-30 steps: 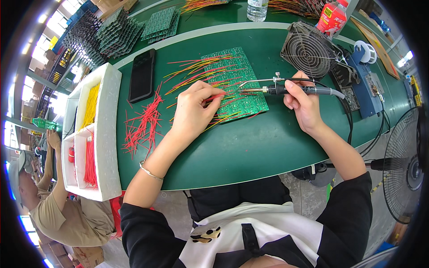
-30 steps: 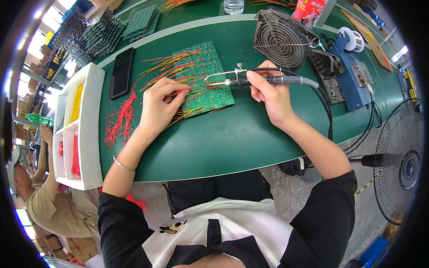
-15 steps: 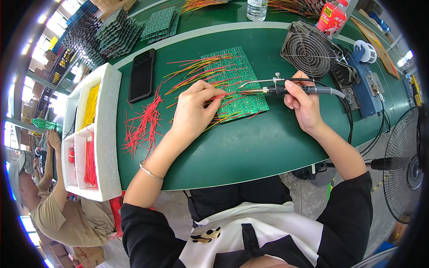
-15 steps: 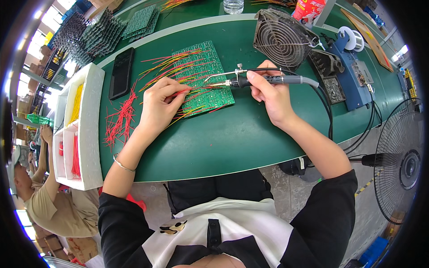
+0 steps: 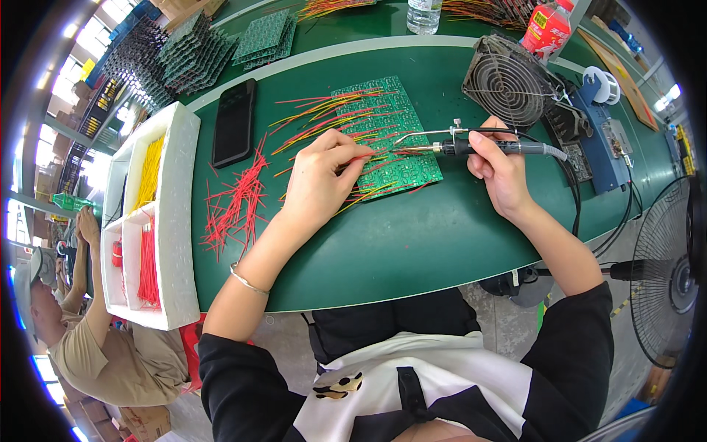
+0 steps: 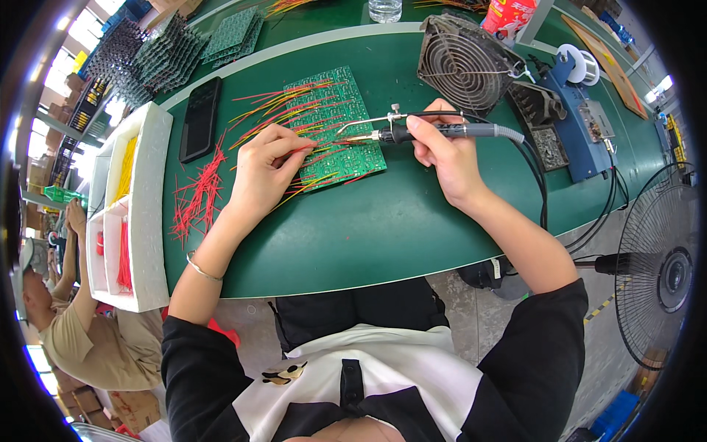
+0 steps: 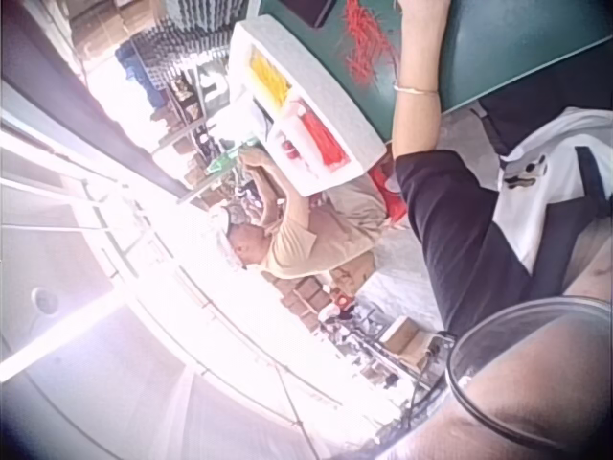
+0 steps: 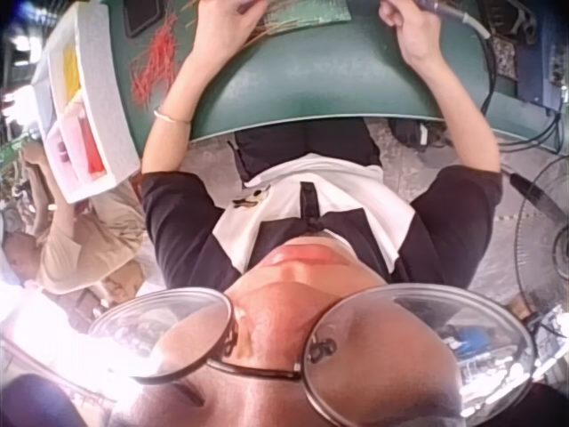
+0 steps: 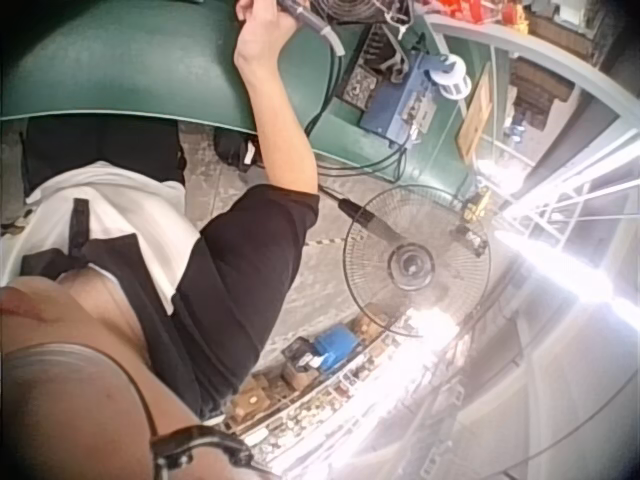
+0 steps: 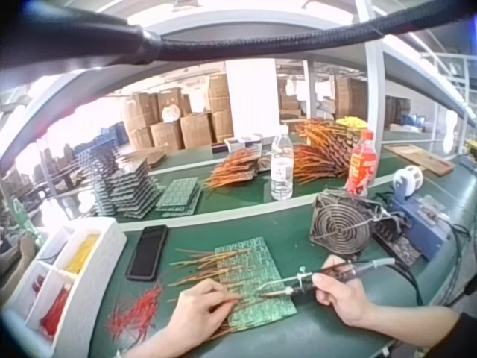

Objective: The person takes wires from a container, positions them onto a circuit board, and solders them to the board using a soldering iron.

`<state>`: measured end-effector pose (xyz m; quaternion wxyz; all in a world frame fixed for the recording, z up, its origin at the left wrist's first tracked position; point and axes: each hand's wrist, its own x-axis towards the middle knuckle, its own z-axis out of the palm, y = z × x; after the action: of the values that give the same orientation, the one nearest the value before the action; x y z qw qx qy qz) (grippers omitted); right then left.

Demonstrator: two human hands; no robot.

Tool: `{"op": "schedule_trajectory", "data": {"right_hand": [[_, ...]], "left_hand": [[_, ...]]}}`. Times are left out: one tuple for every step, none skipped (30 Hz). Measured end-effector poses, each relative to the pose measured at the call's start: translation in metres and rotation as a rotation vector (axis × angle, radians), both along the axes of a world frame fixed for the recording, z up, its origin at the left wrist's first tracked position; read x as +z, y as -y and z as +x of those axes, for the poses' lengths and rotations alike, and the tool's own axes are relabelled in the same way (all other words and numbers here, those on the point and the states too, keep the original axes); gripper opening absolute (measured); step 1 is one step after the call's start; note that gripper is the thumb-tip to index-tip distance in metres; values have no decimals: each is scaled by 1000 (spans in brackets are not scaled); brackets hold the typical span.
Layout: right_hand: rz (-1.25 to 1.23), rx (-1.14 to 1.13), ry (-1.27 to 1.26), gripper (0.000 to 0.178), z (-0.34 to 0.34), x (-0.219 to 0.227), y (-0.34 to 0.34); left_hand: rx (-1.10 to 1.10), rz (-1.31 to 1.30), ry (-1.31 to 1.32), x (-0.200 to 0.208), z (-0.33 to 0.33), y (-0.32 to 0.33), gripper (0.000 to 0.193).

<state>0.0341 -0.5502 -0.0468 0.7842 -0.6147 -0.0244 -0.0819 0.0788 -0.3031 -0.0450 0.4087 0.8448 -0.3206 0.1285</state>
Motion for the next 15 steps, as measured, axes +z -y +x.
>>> {"op": "schedule_trajectory", "data": {"right_hand": [[0, 0, 0, 18, 0, 0, 0], [-6, 3, 2, 17, 0, 0, 0], [-12, 6, 4, 17, 0, 0, 0], [-12, 6, 4, 17, 0, 0, 1], [-13, 5, 7, 17, 0, 0, 1], [-13, 4, 11, 17, 1, 0, 1], [-11, 4, 12, 17, 1, -1, 1], [-10, 8, 11, 17, 1, -1, 2], [-9, 12, 10, 17, 1, -2, 2], [-9, 12, 11, 17, 1, -2, 3], [-3, 12, 1, 18, 2, -2, 3], [3, 11, -9, 18, 2, -1, 3], [3, 12, -8, 18, 2, -1, 3], [34, -16, 1, 19, 3, -1, 3], [66, -44, 11, 19, 3, 0, 3]], "left_hand": [[0, 0, 0, 0, 0, 0, 13], [-1, -4, -9, 1, 0, 0, 13], [-2, -7, -18, 1, -1, 0, 13], [-3, -7, -18, 1, -1, 0, 13], [-6, -8, -13, 1, 0, 0, 13], [-9, -9, -8, 1, 0, -1, 13], [-9, -7, -7, 1, 0, 0, 13], [-6, 1, -9, 1, 1, 0, 13], [-4, 10, -10, 1, 1, 1, 13], [-3, 10, -10, 1, 1, 0, 13], [-3, 16, -11, 1, 1, 0, 13], [-4, 22, -12, 2, 1, 0, 13], [-3, 22, -11, 2, 1, 0, 13], [-3, 20, -16, 3, 0, -1, 13], [-3, 18, -21, 3, 0, -1, 13]]}}
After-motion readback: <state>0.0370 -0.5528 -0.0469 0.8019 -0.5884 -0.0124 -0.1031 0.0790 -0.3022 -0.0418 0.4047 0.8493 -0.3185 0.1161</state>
